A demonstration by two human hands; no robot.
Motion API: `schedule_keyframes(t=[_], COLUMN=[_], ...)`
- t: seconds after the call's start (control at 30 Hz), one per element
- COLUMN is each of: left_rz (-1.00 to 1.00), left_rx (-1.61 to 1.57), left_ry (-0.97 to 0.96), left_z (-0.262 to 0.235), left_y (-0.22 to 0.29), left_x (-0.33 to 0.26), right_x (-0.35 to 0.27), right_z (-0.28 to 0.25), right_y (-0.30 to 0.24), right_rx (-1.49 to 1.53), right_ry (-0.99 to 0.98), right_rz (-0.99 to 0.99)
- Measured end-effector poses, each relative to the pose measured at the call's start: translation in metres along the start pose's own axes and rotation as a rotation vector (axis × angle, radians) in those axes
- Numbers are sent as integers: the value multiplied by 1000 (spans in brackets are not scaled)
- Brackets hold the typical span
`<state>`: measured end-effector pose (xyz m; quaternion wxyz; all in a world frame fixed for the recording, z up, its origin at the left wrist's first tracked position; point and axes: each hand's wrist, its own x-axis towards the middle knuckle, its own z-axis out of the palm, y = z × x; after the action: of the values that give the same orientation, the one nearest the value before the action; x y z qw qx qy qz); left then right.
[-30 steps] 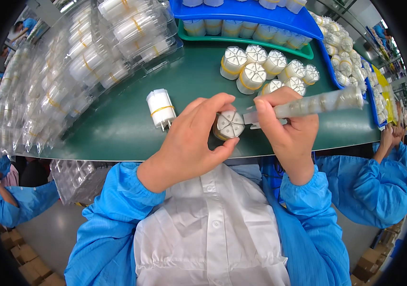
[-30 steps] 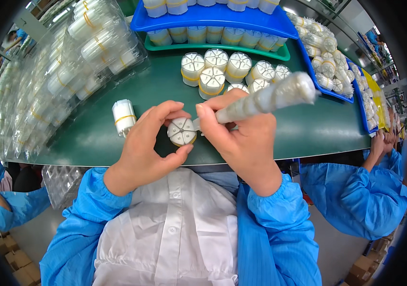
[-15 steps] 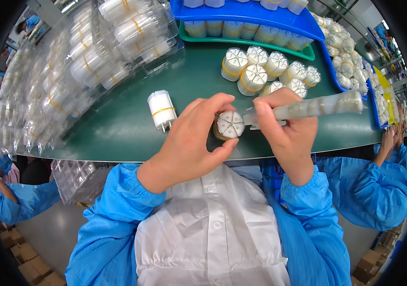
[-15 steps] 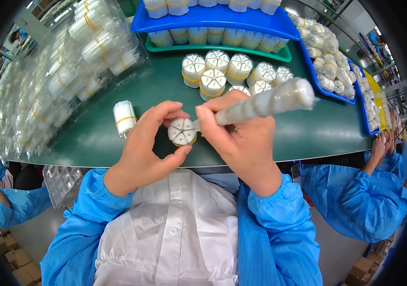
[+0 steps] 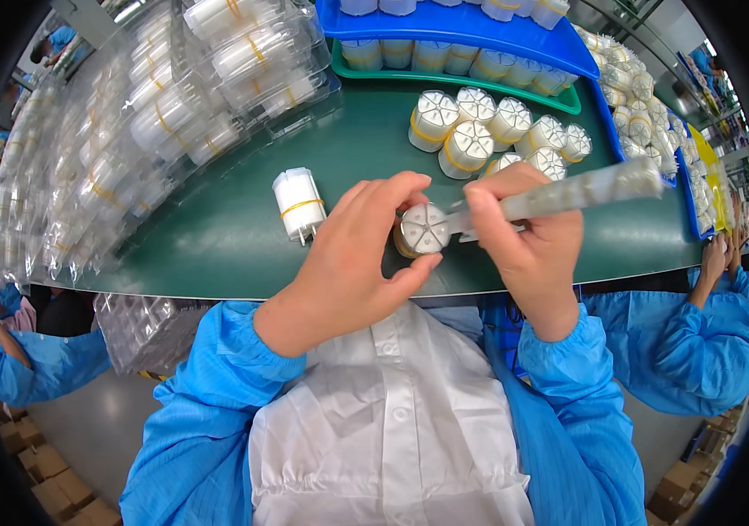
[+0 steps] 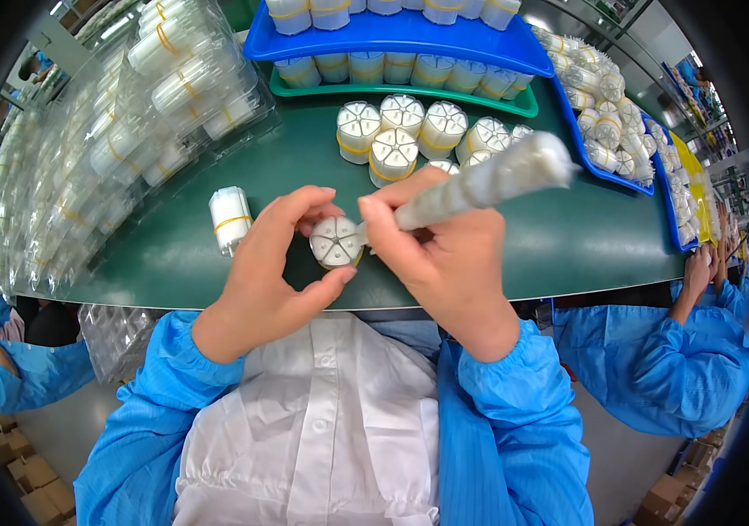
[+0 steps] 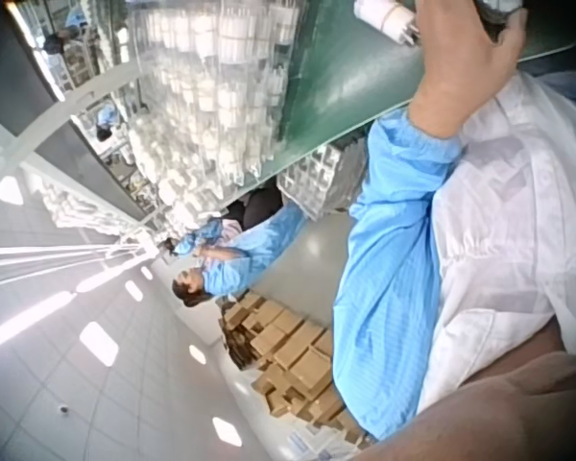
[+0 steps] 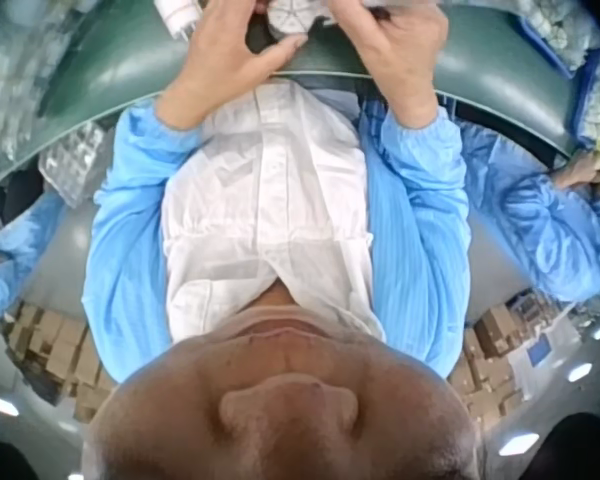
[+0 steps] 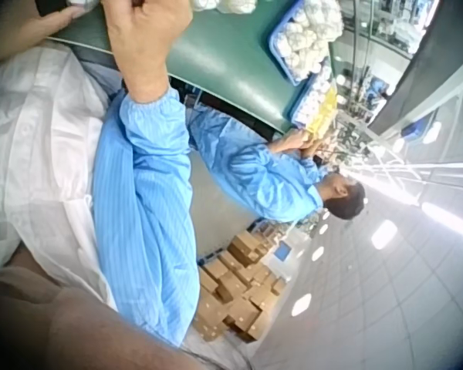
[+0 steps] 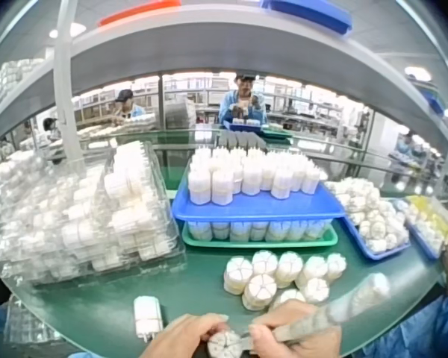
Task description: The person uses a syringe-like tool to apply a substance to the top of small white cylindrical objects. They pick up each object, apply the substance, and place it into a blue tray. The process is repeated for multiple objects on a green workbench.
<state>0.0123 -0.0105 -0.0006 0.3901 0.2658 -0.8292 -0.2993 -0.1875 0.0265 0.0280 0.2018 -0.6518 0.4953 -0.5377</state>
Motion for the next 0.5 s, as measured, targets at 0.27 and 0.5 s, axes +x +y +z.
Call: schedule_keyframes(t=[0.27,0.5], left_rz=[36,-8], left_rx=[-57,12], left_ry=[-41,-37], left_z=[-2,-2], left_y=[2,1], left_x=[0,-2], right_x=[2,-1], right_z=[0,3], right_y=[-1,4], right_rx=[-70,-49], right_ry=[-54,-1], right_rz=[10,-69])
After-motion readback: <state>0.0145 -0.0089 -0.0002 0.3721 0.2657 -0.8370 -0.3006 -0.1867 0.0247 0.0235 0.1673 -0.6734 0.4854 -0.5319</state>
